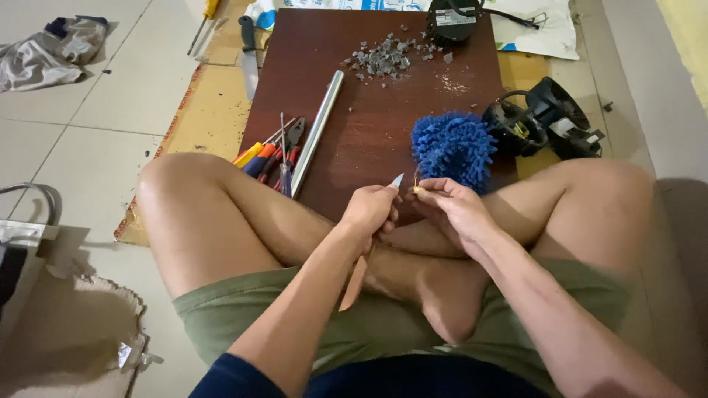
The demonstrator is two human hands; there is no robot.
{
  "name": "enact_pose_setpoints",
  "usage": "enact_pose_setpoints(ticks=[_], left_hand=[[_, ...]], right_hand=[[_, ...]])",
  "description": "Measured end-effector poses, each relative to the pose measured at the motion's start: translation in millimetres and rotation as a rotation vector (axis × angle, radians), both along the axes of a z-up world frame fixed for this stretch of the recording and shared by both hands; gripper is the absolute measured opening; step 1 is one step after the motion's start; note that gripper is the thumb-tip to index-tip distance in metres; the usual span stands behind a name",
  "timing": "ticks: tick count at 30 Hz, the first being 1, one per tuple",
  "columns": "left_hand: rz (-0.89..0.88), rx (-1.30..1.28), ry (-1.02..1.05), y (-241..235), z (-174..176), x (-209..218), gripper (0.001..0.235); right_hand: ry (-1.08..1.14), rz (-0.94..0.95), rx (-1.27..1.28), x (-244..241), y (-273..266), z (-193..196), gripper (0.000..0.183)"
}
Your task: The person sits on the floor and uses a screwdriver to disassemble a small black electronic device. They then use a knife to scrape and clean a small yellow component extracted from the device.
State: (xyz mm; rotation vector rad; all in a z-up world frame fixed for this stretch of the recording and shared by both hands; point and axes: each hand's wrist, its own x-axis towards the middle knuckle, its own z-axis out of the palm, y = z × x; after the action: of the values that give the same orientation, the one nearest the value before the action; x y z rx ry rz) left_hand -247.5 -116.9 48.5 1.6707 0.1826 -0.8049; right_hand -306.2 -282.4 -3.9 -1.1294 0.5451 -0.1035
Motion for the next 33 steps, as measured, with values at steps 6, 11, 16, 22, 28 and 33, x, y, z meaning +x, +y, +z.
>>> enact_pose_setpoints(ticks=[6, 11, 16, 22, 28, 33], left_hand=[[-0.123, 0.062, -0.021, 8.9, 17.3, -16.4, 0.030], [-0.145, 0.113, -0.049, 4.8, 12.7, -16.9, 0.029], [-0.159, 0.146, -0.043, 8.2, 29.9, -22.0, 0.031], [-0.127, 0.173, -0.075, 0.4, 12.3, -16.9, 0.032], [-0.069, 0.139, -0.031, -6.7, -8.3, -10.8, 0.029], [0.005, 0.064, 0.046, -8.0, -6.3, -12.9, 0.030]], right_hand=[[-0.032, -0.021, -0.006, 1.0, 6.5, 5.8, 0.032], [-0.046, -0.006, -0.022, 5.7, -10.0, -19.8, 0.032], [-0.041, -0.012, -0.046, 0.5, -5.5, -11.3, 0.033], [-0.033, 0.069, -0.281, 15.4, -27.3, -44.7, 0.030], [-0.050, 0.138, -0.413, 14.0, -23.6, -37.9, 0.029], [-0.055, 0.233, -0.486, 22.9, -38.2, -51.3, 0.027]])
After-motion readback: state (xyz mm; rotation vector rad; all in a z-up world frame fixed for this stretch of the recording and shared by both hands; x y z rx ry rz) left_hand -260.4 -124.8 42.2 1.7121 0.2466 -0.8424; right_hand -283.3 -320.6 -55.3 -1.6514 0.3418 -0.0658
